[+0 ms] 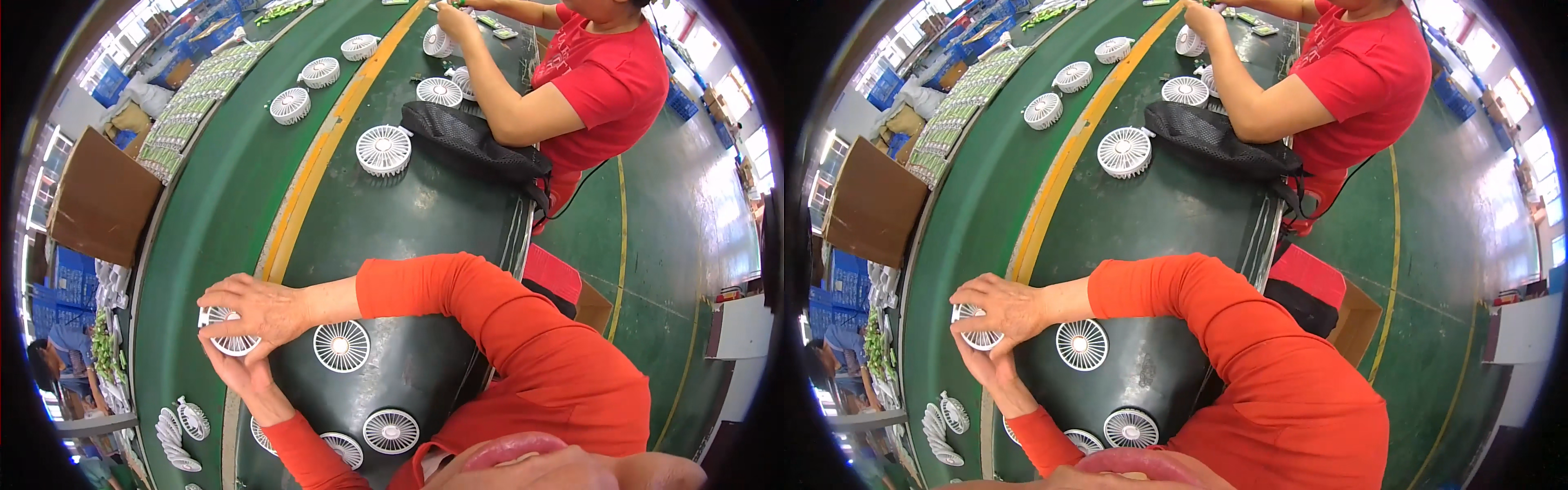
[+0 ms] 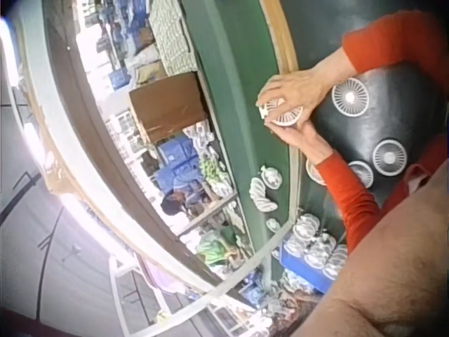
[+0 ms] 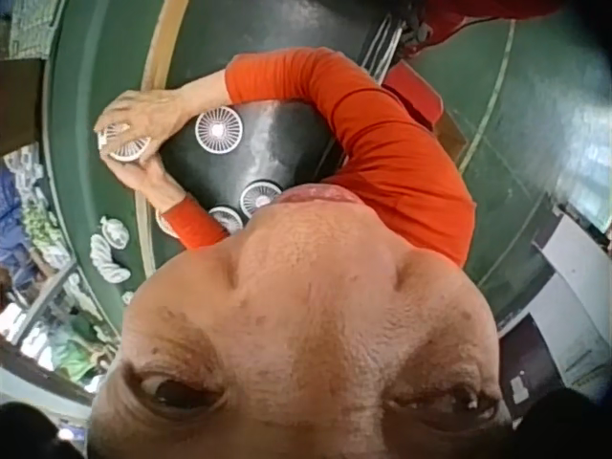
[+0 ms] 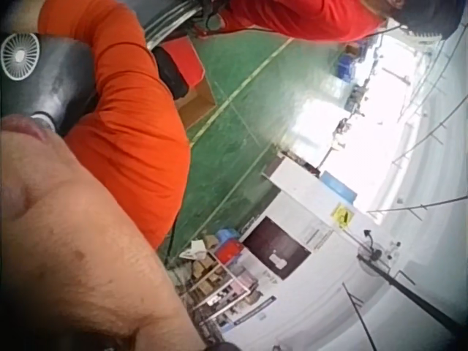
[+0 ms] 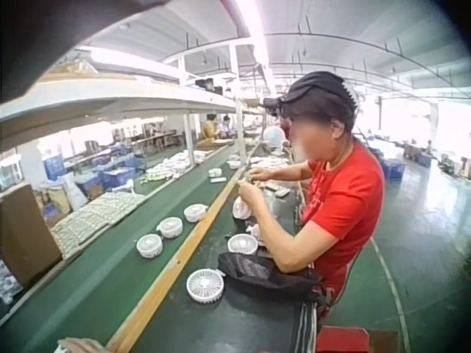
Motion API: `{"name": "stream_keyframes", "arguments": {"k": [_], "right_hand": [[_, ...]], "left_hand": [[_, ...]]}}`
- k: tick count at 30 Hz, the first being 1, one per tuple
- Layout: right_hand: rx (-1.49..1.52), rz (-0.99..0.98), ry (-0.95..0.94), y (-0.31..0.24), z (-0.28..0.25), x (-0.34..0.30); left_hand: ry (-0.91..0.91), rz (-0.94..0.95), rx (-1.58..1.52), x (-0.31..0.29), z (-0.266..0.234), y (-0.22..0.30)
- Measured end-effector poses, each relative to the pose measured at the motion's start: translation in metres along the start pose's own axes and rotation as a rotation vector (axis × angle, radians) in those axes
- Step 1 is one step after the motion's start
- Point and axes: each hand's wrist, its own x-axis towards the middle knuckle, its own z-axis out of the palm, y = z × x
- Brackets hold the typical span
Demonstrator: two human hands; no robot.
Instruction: The person assembles portable fans by picking up fan bodies and grilles from a conveyor belt, snapping the grilles onto the housings by hand, and arranging them on the work surface.
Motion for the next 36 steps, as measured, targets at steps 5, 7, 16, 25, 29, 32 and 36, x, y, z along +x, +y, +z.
{"name": "stream_keyframes", "arguments": {"k": [5, 7, 16, 25, 29, 32, 36], "right_hand": [[0.291, 0.115, 0.001, -0.007, 0.010, -0.008], [0.422, 0.173, 0.003, -0.014, 0.012, -0.011], [0.764, 0.376, 0.037, -0.035, 0.022, -0.004], [-0.616, 0.324, -0.053, 0.074, -0.055, 0.001], [-0.222, 0.103, -0.216, 0.023, -0.038, 0.011], [0.275, 0.048, -0.502, -0.035, -0.011, -0.010], [0.323, -0.041, -0.820, -0.096, 0.031, -0.029]], "left_hand": [[0.237, 0.300, 0.200, -0.029, 0.036, -0.016], [0.203, 0.366, 0.227, -0.038, 0.048, -0.027], [0.347, 0.651, 0.710, -0.044, 0.036, -0.037], [0.259, 0.723, 1.217, -0.029, -0.032, 0.063], [0.511, 0.896, 1.661, -0.043, -0.124, 0.140], [0.578, 0.852, 1.824, -0.032, -0.159, 0.142], [0.646, 0.741, 2.050, -0.025, -0.192, 0.132]]}}
